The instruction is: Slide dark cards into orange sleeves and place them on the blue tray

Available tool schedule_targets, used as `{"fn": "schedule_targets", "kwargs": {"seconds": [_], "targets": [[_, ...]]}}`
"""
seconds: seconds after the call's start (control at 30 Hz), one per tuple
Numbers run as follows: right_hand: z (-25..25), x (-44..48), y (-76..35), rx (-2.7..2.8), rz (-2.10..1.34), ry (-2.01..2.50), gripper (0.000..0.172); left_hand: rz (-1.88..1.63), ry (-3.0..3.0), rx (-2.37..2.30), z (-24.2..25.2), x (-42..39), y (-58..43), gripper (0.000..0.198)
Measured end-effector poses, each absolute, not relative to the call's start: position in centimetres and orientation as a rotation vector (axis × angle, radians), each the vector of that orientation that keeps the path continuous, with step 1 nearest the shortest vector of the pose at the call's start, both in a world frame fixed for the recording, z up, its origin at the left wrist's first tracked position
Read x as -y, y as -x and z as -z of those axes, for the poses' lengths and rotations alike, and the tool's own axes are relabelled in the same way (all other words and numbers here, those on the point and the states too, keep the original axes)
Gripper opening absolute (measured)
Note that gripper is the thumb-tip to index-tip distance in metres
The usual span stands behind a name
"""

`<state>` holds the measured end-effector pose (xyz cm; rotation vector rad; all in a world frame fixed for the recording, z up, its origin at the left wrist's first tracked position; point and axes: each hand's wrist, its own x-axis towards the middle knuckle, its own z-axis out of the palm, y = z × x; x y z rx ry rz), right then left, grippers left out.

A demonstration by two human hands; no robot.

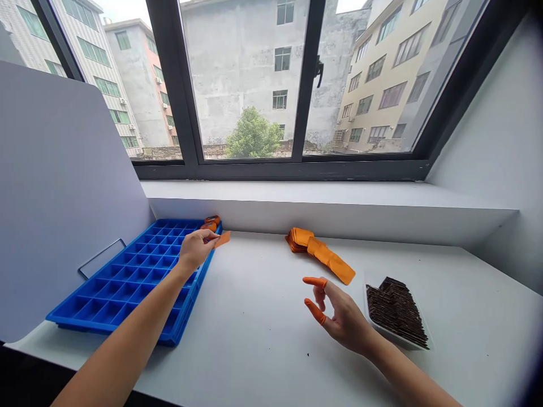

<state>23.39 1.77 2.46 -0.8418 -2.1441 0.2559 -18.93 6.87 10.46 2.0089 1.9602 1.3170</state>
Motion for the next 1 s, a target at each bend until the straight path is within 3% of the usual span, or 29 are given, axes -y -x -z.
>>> {"fn": "schedule_targets", "kwargs": {"seconds": [0.33, 0.77, 1.0], "targets": [[-2.8, -1.8, -24.1, 2.148, -0.285, 0.841, 0.031, -1.345, -2.014, -2.116, -8.1, -15.5, 27.6, 0.018], [-2.8, -0.9, -23.7, 2.249, -0.221, 0.776, 0.037, -1.326, -2.328, -2.114, -6.3, -16.3, 28.9, 0.026], [-2.8, -1.2, -23.7, 2.276, -0.259, 0.773, 0.032, -1.260, -2.466, -2.099, -5.9, -16.1, 28.7, 0.037]]}}
